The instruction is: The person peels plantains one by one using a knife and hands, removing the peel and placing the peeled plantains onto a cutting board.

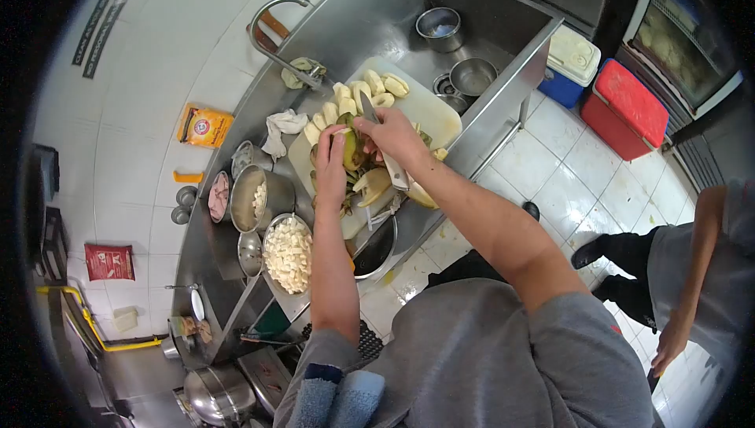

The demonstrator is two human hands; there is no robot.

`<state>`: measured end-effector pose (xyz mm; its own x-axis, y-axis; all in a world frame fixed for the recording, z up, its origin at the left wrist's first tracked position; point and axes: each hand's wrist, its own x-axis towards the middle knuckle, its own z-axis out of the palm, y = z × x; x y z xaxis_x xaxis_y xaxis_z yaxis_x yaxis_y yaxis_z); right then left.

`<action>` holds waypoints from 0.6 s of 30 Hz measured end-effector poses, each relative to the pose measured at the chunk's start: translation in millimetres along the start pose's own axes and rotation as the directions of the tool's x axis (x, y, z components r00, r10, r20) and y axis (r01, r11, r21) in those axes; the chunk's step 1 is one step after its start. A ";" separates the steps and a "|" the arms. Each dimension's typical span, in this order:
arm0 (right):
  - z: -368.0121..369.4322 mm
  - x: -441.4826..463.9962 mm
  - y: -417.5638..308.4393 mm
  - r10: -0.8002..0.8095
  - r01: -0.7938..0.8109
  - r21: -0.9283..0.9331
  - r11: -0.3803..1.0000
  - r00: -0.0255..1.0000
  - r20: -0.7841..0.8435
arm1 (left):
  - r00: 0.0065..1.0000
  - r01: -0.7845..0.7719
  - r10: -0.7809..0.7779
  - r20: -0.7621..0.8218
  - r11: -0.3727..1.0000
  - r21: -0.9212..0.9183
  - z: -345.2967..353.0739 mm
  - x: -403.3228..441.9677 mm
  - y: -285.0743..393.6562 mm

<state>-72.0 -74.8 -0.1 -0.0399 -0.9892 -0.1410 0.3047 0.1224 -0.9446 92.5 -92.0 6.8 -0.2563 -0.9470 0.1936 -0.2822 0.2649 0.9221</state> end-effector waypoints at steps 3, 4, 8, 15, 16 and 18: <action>6.7 4.0 -1.4 0.121 -0.123 0.022 0.992 0.989 0.083 | 0.998 -0.002 -0.002 -0.063 0.998 -0.059 9.1 -5.5 2.1; 8.5 1.8 -2.5 0.122 -0.128 0.054 0.990 0.988 0.095 | 0.997 -0.016 0.012 -0.080 0.999 -0.044 10.5 -5.8 3.1; 14.0 3.5 7.7 0.132 -0.155 0.202 0.967 0.984 0.121 | 0.994 -0.053 0.053 -0.092 0.999 0.011 12.7 -11.5 2.3; 17.0 7.4 -1.8 0.191 -0.211 0.159 0.965 0.973 0.130 | 0.993 -0.110 0.113 -0.015 0.985 0.133 -1.4 -3.7 -6.9; 13.3 4.6 -4.7 0.160 -0.176 0.130 0.976 0.979 0.128 | 0.993 -0.120 0.121 -0.006 0.985 0.125 -2.9 -3.3 -6.6; 4.5 4.1 -2.8 -0.063 0.069 -0.058 0.996 0.993 0.099 | 0.989 -0.145 0.146 0.000 0.983 0.112 -4.7 0.9 -6.2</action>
<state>-68.7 -79.5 3.3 0.0349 -0.9981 -0.0511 0.2451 0.0581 -0.9677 98.4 -95.3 2.8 -0.2947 -0.8981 0.3263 -0.3434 0.4182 0.8409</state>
